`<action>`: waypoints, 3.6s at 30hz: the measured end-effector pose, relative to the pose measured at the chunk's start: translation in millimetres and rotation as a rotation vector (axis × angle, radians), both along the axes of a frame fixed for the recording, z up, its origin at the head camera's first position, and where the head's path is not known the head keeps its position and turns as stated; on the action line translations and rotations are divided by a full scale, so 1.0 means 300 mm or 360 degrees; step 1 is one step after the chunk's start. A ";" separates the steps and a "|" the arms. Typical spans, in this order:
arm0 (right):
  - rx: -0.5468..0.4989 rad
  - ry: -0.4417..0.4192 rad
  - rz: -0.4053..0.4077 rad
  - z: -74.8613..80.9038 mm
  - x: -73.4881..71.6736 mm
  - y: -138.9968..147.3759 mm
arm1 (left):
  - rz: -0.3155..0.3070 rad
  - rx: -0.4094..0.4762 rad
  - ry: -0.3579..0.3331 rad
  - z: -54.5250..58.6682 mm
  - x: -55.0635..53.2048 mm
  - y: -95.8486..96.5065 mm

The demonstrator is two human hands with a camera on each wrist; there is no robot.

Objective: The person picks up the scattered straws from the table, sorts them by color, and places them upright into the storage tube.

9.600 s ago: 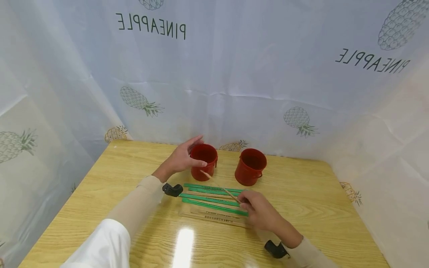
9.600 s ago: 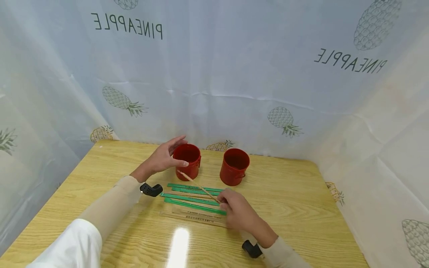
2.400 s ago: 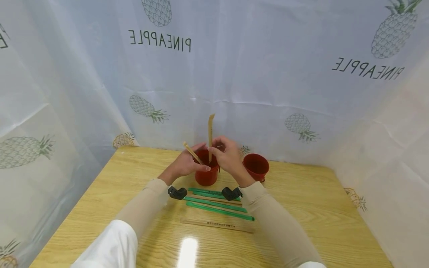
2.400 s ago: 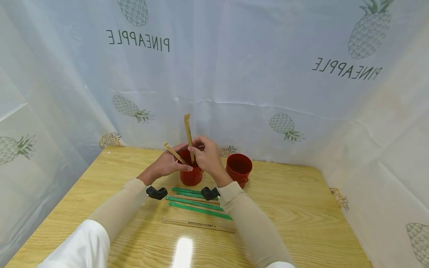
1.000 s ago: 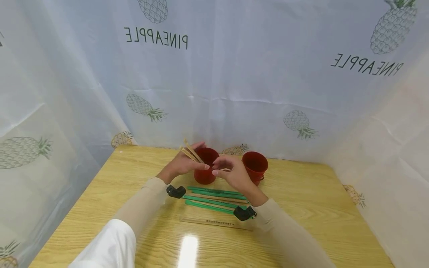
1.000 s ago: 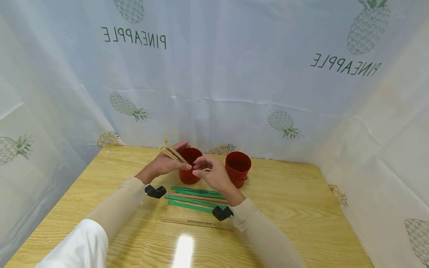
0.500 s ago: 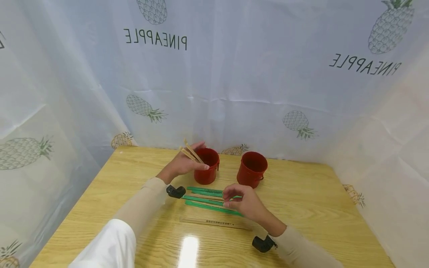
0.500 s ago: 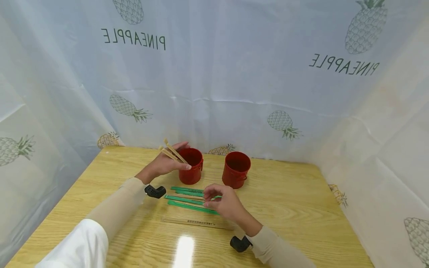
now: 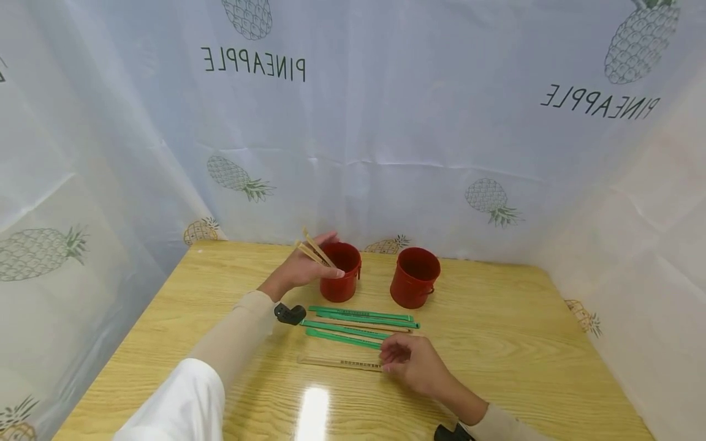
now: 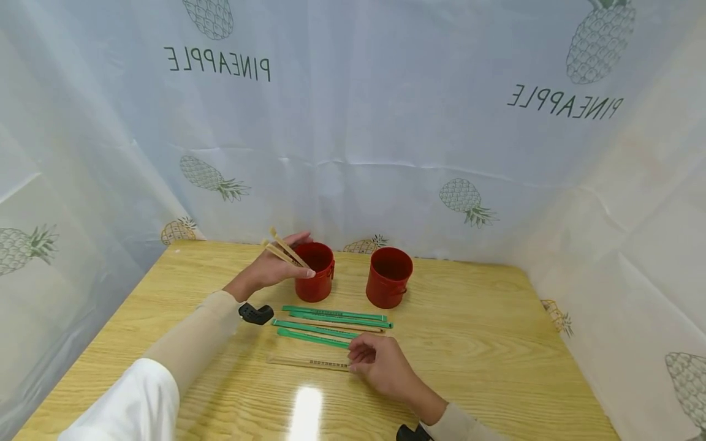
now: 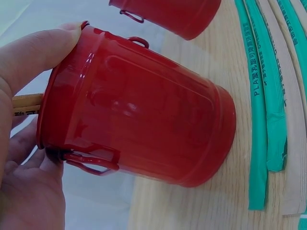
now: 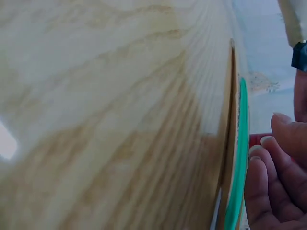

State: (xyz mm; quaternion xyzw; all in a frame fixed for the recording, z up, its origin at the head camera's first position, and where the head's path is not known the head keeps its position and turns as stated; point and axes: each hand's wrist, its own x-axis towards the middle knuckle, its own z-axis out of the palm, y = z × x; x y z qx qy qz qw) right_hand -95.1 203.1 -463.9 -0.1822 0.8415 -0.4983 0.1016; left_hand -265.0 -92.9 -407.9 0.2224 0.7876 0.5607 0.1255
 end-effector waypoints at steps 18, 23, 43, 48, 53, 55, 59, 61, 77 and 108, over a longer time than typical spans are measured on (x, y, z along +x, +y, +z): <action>0.0214 0.0067 -0.0064 -0.038 0.001 -0.011 | -0.0003 -0.0011 0.0010 -0.002 -0.004 0.004; 0.0294 0.0098 -0.0011 -0.032 -0.001 -0.015 | -0.0001 -0.0011 0.0006 0.000 -0.004 0.005; 0.0257 0.0185 0.0180 0.014 -0.027 0.019 | -0.0015 -0.0003 0.0000 0.004 0.003 0.000; 0.0036 0.0236 0.0128 0.053 -0.043 0.024 | -0.0013 -0.0008 0.0002 0.000 0.000 -0.003; -0.0152 0.0319 0.0116 0.089 -0.071 0.011 | -0.0020 -0.0015 0.0008 -0.004 -0.003 -0.002; -0.0208 0.0376 0.0117 0.101 -0.084 0.004 | -0.0014 -0.0020 0.0013 -0.004 -0.003 -0.002; -0.0278 0.0465 0.0102 0.123 -0.111 -0.013 | 0.0003 -0.0031 0.0011 -0.006 -0.001 0.000; -0.0311 0.0489 0.0089 0.138 -0.125 -0.024 | 0.0010 -0.0039 0.0010 -0.007 0.000 0.001; -0.0333 0.0495 -0.0074 0.289 -0.271 -0.145 | 0.0017 -0.0019 0.0034 0.000 0.004 0.000; -0.0278 0.0440 -0.0146 0.307 -0.532 -0.317 | -0.0093 0.0048 0.0115 -0.008 -0.003 0.015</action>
